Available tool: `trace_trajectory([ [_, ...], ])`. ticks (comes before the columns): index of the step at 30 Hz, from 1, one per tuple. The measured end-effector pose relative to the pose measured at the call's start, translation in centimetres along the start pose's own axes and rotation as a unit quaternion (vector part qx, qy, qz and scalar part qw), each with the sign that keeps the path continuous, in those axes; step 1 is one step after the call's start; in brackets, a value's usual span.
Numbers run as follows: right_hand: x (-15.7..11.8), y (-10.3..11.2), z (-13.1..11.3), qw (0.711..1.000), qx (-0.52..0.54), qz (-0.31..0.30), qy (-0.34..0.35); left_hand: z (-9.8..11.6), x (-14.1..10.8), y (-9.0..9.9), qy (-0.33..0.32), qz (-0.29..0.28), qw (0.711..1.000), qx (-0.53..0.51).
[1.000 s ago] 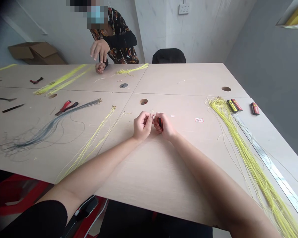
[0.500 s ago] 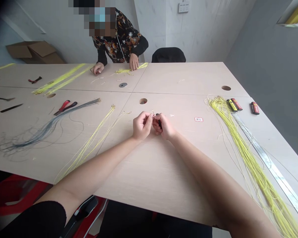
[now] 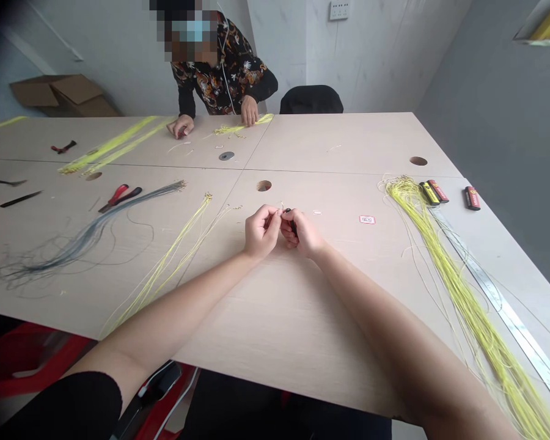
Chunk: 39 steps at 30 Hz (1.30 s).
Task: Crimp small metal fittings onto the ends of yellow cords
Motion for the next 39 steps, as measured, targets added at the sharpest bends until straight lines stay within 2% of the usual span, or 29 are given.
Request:
trace_trajectory([
  [30, 0.1, 0.0, 0.1, 0.999, 0.004, -0.014, -0.029, -0.5, -0.1, -0.1, 0.009, -0.021, 1.0, -0.011],
  [35, -0.1, 0.2, 0.0, 1.0, 0.004, 0.01, 0.009, -0.4, 0.0, -0.1, 0.011, -0.016, 1.0, -0.016],
  [39, -0.5, 0.9, -0.8, 0.99, -0.014, 0.086, 0.112, -0.5, 0.0, 0.0, 0.014, -0.009, 1.0, -0.013],
])
Point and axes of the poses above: each hand's wrist, its own x-axis towards the middle knuckle, its own y-axis out of the back of the hand, z = x × y, the point moved 4 cm from there along x, towards the middle knuckle, and after that the axes turned 8 degrees about -z, right-handed, at the moved point
